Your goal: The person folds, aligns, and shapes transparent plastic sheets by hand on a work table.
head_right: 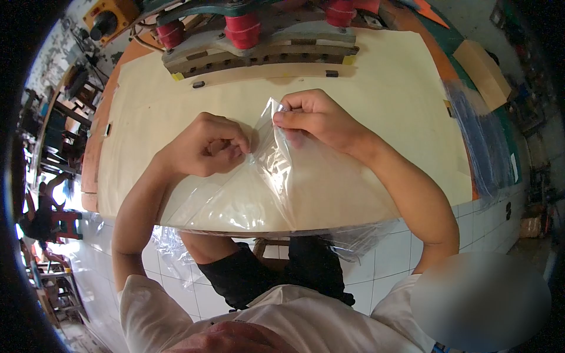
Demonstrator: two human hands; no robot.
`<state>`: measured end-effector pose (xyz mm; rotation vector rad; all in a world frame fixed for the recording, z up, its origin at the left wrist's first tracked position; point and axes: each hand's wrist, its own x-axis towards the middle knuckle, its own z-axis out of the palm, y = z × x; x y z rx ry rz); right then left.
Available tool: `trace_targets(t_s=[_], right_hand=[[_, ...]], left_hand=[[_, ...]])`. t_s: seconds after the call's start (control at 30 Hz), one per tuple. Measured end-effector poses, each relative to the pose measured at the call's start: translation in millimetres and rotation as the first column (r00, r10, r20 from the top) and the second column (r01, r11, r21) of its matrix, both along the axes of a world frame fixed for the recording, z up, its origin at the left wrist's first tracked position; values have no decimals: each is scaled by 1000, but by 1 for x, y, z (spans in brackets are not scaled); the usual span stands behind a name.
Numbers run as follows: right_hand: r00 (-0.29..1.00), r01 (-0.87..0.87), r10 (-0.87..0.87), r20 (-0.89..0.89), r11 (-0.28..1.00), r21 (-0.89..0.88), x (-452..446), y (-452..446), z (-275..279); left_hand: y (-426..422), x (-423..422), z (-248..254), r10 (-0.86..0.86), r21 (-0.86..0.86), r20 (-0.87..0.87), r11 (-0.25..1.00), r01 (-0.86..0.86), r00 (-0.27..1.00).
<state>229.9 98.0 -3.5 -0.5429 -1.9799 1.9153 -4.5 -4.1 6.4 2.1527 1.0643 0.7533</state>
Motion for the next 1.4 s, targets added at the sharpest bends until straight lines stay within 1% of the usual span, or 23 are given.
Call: trace_targets(t_s=[0.03,0.17,0.27,0.33,0.47,0.53,0.57,0.63,0.67,0.73,0.77,0.83,0.93,1.17,1.23,1.33,1.4], right_hand=[[1000,0,0,5,1000,9,0,0,0],[1000,0,0,9,1000,10,0,0,1],[999,-16,15,39,999,44,1,0,3],[999,-22,20,39,998,52,1,-1,4],[999,-13,12,35,999,34,2,0,3],[999,-25,24,26,999,34,2,0,2],[999,-26,25,25,999,34,2,0,2],[999,-18,17,30,999,37,1,0,2],[999,-19,18,29,999,36,1,0,1],[1000,-1,1,12,1000,15,0,0,0],[1000,-3,3,12,1000,14,0,0,0],[1000,2,-3,22,1000,25,0,0,0],[999,7,-8,35,1000,29,0,-1,2],[1000,15,-16,25,1000,11,-1,-3,3],[1000,7,-7,10,1000,22,0,-3,3],[1000,15,-16,18,999,32,0,-3,3],[1000,10,-11,14,999,37,0,-2,2]], left_hand=[[0,0,-1,-6,38,8,999,5,1000],[0,0,-3,-7,39,7,999,7,1000],[0,0,-2,-4,47,5,999,3,1000],[0,-1,-1,3,-19,-33,1000,-3,999],[1,0,-1,-10,-1,-23,1000,10,1000],[-1,0,3,13,-60,-35,998,-15,999],[0,0,1,13,-61,-37,998,-15,999],[1,1,-3,-9,39,12,999,9,1000],[1,0,-3,-8,39,11,999,8,1000],[0,-1,0,16,-61,-35,998,-18,999],[0,-1,0,18,-61,-36,998,-20,999],[1,-2,-3,3,0,-22,1000,-3,1000],[-1,-1,0,11,-37,-31,999,-12,999],[-1,0,0,16,-40,-49,999,-18,999],[0,-1,-4,9,2,-41,1000,-9,999],[-1,0,0,22,-28,-54,999,-24,998],[0,0,-2,19,-16,-52,1000,-20,998]])
